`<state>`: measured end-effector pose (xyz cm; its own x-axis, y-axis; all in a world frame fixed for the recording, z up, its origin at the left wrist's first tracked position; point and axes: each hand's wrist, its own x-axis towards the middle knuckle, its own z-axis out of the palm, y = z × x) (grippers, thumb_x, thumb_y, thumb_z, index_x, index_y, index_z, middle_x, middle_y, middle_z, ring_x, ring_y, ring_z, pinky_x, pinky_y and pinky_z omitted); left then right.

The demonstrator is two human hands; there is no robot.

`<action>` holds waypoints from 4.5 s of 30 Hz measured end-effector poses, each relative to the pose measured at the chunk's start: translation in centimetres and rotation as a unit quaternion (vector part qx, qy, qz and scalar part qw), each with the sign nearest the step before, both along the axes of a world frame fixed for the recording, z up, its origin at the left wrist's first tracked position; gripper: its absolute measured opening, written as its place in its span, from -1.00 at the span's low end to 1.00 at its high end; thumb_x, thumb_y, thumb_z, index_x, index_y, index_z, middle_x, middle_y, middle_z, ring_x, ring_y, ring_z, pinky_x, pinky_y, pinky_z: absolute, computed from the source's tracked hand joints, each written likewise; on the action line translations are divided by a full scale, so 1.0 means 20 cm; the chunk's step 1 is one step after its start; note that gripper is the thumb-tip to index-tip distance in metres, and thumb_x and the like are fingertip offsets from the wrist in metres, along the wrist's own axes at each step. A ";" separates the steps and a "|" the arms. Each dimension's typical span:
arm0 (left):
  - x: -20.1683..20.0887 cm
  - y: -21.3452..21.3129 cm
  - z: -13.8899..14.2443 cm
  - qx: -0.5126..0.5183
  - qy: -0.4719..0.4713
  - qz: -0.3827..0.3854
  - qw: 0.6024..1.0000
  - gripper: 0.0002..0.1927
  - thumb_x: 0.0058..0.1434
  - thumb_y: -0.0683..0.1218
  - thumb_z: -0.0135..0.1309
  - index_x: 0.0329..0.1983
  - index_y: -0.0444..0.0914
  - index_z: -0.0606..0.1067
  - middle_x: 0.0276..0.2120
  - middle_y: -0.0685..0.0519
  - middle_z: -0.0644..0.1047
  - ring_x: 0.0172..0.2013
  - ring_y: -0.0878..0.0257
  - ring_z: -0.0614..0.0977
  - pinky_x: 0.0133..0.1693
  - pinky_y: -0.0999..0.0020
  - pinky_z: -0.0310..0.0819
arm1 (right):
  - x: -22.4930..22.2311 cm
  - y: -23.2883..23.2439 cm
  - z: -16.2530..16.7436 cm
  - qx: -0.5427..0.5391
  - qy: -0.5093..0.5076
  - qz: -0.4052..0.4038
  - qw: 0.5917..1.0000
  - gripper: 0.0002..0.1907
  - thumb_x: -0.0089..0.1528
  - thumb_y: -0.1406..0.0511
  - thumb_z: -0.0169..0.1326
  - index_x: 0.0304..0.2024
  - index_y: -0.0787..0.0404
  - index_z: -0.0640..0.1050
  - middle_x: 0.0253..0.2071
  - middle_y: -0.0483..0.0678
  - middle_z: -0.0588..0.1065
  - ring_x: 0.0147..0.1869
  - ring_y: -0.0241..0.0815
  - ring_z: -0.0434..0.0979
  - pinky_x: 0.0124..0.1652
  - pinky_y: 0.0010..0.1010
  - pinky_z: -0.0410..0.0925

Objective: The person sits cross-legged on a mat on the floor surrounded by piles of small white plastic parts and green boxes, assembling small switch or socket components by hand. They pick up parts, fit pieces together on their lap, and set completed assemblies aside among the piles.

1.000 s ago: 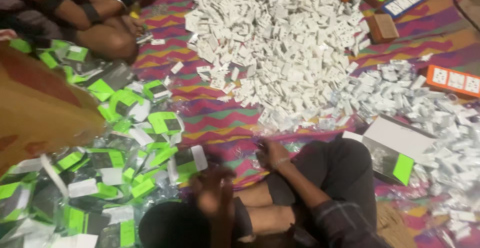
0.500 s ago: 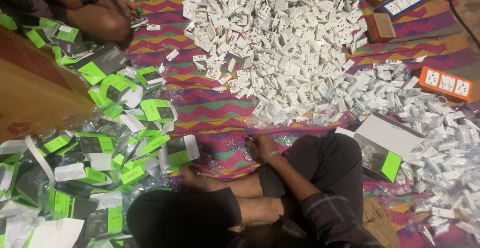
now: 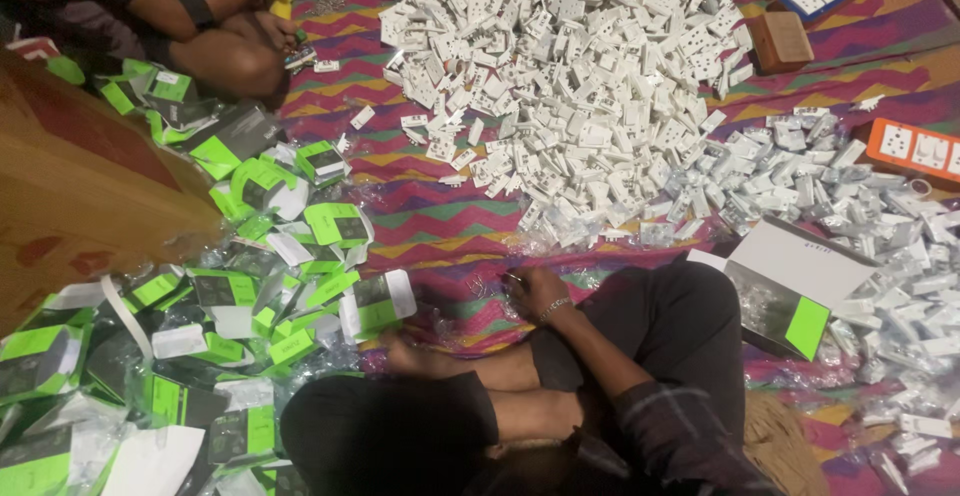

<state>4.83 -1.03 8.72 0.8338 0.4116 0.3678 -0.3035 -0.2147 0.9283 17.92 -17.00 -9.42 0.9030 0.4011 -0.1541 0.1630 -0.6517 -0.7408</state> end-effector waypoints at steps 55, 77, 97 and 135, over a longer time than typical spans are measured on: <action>0.06 0.03 -1.18 -0.134 0.183 0.007 0.974 -0.73 0.34 -0.13 0.20 -0.02 -0.44 0.59 -0.22 0.00 0.65 -0.23 0.36 0.63 -0.17 0.47 0.54 | -0.23 0.10 -0.02 0.294 0.277 -0.066 0.913 -0.94 0.31 0.42 0.16 -0.19 0.34 0.56 -0.42 -0.12 0.44 -0.44 -0.34 0.36 -0.47 -0.45 0.24; 0.01 -0.01 -1.19 -0.043 0.245 0.029 0.968 -0.80 0.32 -0.19 0.16 -0.05 -0.38 0.63 -0.31 -0.09 0.67 -0.33 0.26 0.66 -0.24 0.39 0.54 | -0.33 0.07 -0.02 0.086 0.022 0.113 0.990 -0.65 0.21 0.45 0.04 0.05 0.34 0.59 -0.20 0.26 0.60 -0.17 0.15 0.68 -0.17 -0.18 0.48; 0.05 -0.03 -1.15 -0.309 0.286 -0.052 0.906 -0.82 0.36 -0.12 0.13 -0.15 -0.36 0.61 -0.45 0.12 0.52 -0.43 0.41 0.47 -0.36 0.52 0.32 | -0.19 0.13 -0.04 0.376 0.314 -0.018 0.872 -0.88 0.27 0.36 0.21 -0.29 0.34 0.64 -0.37 -0.10 0.61 -0.29 -0.34 0.55 -0.24 -0.46 0.43; 0.11 0.06 -1.19 0.187 0.286 -0.056 0.938 -0.81 0.26 -0.08 0.12 -0.33 -0.32 0.59 -0.39 -0.29 0.54 -0.36 -0.23 0.59 -0.30 0.03 0.45 | 0.10 -0.08 0.02 0.220 0.159 -0.163 0.949 -0.71 0.39 0.22 0.16 -0.31 0.33 0.58 -0.48 -0.08 0.51 -0.46 -0.22 0.45 -0.44 -0.36 0.31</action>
<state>7.10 0.14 -15.12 0.9694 0.2401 -0.0512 0.1803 -0.5549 0.8121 19.93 -18.58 -9.00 0.9263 0.1962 -0.3217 -0.2711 -0.2459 -0.9306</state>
